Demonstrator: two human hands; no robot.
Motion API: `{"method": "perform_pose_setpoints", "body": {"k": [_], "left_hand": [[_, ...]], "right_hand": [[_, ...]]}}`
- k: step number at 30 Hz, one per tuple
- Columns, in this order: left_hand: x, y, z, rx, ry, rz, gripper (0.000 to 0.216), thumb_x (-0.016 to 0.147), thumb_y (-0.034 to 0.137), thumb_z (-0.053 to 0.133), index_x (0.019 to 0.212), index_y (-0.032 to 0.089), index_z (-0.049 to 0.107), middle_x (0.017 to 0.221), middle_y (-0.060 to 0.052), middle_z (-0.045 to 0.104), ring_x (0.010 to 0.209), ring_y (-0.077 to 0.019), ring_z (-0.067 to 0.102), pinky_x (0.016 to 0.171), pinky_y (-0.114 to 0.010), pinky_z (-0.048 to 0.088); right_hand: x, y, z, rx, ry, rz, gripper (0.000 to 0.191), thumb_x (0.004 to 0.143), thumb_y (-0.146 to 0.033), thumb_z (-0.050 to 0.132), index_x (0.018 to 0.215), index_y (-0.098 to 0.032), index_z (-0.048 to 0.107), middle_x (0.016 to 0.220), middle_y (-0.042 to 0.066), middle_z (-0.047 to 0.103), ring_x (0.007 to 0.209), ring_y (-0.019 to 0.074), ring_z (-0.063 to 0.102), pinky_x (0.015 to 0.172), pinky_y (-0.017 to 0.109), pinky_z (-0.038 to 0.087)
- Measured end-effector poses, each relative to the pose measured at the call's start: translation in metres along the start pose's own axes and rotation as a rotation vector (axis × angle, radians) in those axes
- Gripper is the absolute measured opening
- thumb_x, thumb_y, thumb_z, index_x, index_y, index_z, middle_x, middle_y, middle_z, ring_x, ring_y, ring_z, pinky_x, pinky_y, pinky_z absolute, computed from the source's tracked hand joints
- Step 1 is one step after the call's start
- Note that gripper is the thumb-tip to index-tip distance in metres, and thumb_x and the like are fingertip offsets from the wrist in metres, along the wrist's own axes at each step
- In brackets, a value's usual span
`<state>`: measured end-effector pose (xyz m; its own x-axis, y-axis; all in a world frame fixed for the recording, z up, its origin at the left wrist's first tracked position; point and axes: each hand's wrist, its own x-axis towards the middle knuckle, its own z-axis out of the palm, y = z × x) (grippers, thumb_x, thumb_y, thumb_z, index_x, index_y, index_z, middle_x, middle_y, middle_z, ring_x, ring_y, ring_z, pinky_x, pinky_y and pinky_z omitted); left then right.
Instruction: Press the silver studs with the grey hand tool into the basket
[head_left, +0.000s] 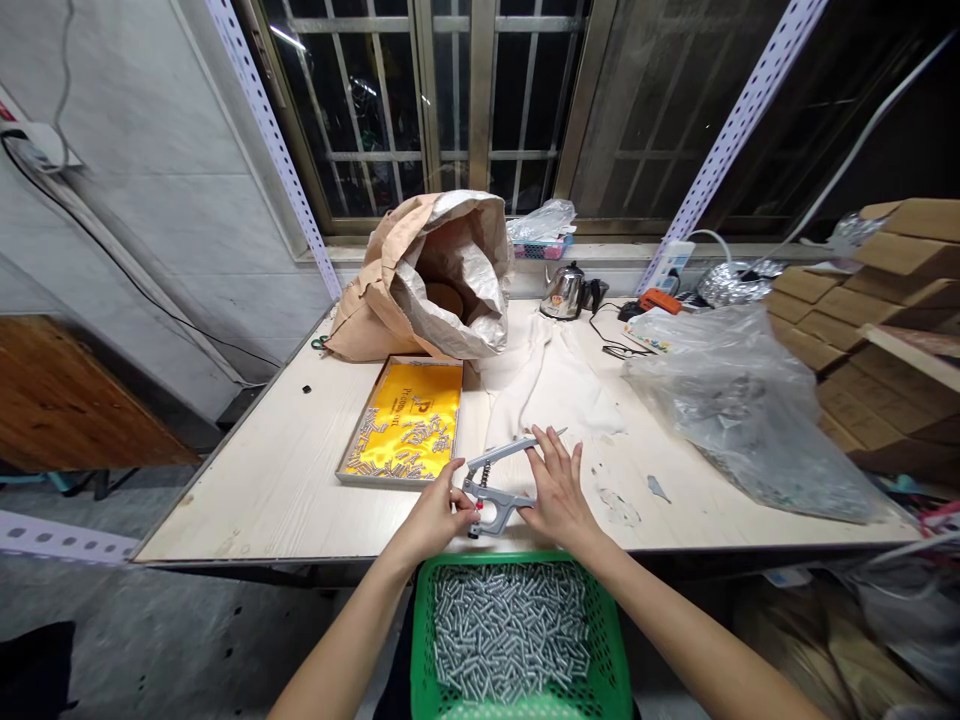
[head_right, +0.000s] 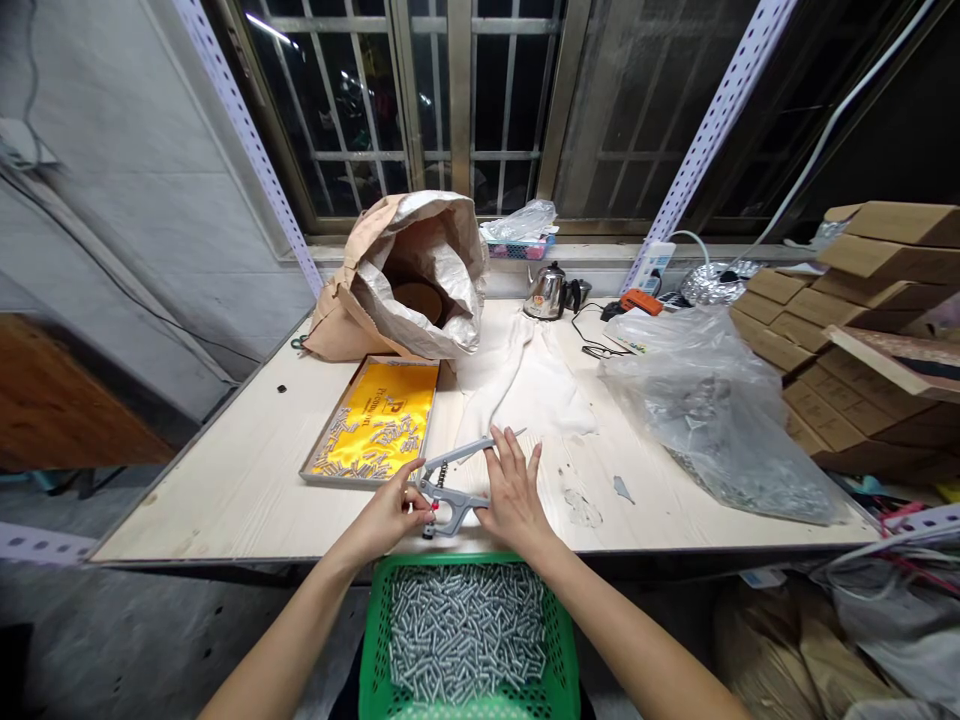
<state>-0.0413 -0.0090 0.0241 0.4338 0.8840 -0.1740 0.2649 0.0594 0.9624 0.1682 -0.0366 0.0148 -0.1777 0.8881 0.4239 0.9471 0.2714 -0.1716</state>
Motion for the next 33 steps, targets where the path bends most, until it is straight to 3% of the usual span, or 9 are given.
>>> {"method": "perform_pose_setpoints", "body": {"k": [4,7,11,13,15,18,24,29,33], "left_hand": [[0.001,-0.002,-0.001,-0.006,-0.04,-0.018,0.085,0.066,0.02,0.068,0.137,0.009,0.024,0.068,0.0,0.063,0.065,-0.0154,0.057,0.07,-0.03,0.043],[-0.001,-0.001,0.001,-0.074,-0.057,-0.052,0.091,0.064,0.021,0.07,0.139,0.009,0.02,0.066,0.002,0.062,0.061,-0.0143,0.056,0.066,-0.028,0.042],[-0.007,0.005,-0.001,-0.199,-0.042,-0.068,0.094,0.065,0.026,0.071,0.14,0.008,0.016,0.063,0.004,0.059,0.061,-0.0129,0.055,0.065,-0.026,0.04],[-0.01,0.008,-0.003,-0.24,-0.029,-0.07,0.092,0.068,0.029,0.07,0.14,0.009,0.017,0.067,0.002,0.061,0.064,-0.0133,0.056,0.065,-0.026,0.039],[-0.012,0.011,-0.003,-0.259,-0.015,-0.085,0.092,0.067,0.031,0.071,0.139,0.008,0.019,0.069,0.0,0.063,0.067,-0.0139,0.057,0.066,-0.026,0.039],[-0.01,0.011,0.001,-0.288,0.014,-0.119,0.092,0.062,0.029,0.074,0.136,0.006,0.024,0.065,0.002,0.062,0.063,-0.0131,0.056,0.066,-0.026,0.039],[-0.007,0.005,0.014,-0.372,0.097,-0.135,0.083,0.056,0.02,0.073,0.127,0.005,0.033,0.053,0.009,0.053,0.052,-0.0094,0.05,0.06,-0.024,0.039],[-0.013,0.002,0.017,-0.383,0.103,-0.138,0.08,0.057,0.019,0.072,0.126,0.008,0.032,0.057,0.007,0.055,0.052,-0.009,0.05,0.057,-0.022,0.038],[-0.016,0.002,0.018,-0.394,0.088,-0.119,0.082,0.06,0.02,0.071,0.128,0.008,0.028,0.059,0.006,0.056,0.055,-0.0091,0.05,0.059,-0.023,0.038]], "right_hand": [[-0.002,0.0,0.001,0.0,-0.002,-0.007,0.072,0.061,-0.021,0.056,0.128,-0.007,0.035,0.147,0.019,0.019,0.137,0.0338,0.008,0.106,0.062,-0.001],[-0.001,0.0,-0.001,0.011,0.023,-0.006,0.064,0.063,-0.021,0.055,0.123,-0.009,0.04,0.14,0.018,0.032,0.133,0.0337,0.018,0.106,0.062,0.001],[0.001,0.002,-0.002,0.059,0.049,-0.003,0.04,0.065,-0.021,0.056,0.104,-0.014,0.051,0.116,0.014,0.051,0.114,0.029,0.041,0.107,0.055,0.019],[0.003,0.003,-0.002,0.082,0.068,-0.009,0.039,0.065,-0.023,0.057,0.102,-0.014,0.051,0.11,0.014,0.053,0.107,0.0279,0.044,0.103,0.05,0.029],[0.004,0.004,0.0,0.082,0.105,-0.012,0.04,0.065,-0.024,0.058,0.103,-0.013,0.05,0.109,0.015,0.052,0.107,0.0283,0.044,0.101,0.049,0.032],[0.005,0.003,0.0,0.052,0.134,-0.021,0.05,0.066,-0.025,0.057,0.113,-0.01,0.046,0.114,0.016,0.049,0.111,0.0285,0.041,0.105,0.05,0.026],[0.005,-0.002,-0.003,-0.005,0.069,-0.029,0.075,0.065,-0.025,0.054,0.134,-0.008,0.029,0.125,0.016,0.044,0.123,0.03,0.033,0.11,0.056,0.011],[0.004,-0.002,-0.004,0.0,0.068,0.008,0.083,0.061,-0.026,0.054,0.136,-0.007,0.025,0.126,0.017,0.042,0.123,0.0319,0.033,0.109,0.059,0.009],[0.004,0.0,-0.005,0.012,0.03,-0.01,0.08,0.058,-0.021,0.052,0.134,-0.006,0.031,0.116,0.015,0.046,0.115,0.0301,0.039,0.109,0.057,0.012]]}}
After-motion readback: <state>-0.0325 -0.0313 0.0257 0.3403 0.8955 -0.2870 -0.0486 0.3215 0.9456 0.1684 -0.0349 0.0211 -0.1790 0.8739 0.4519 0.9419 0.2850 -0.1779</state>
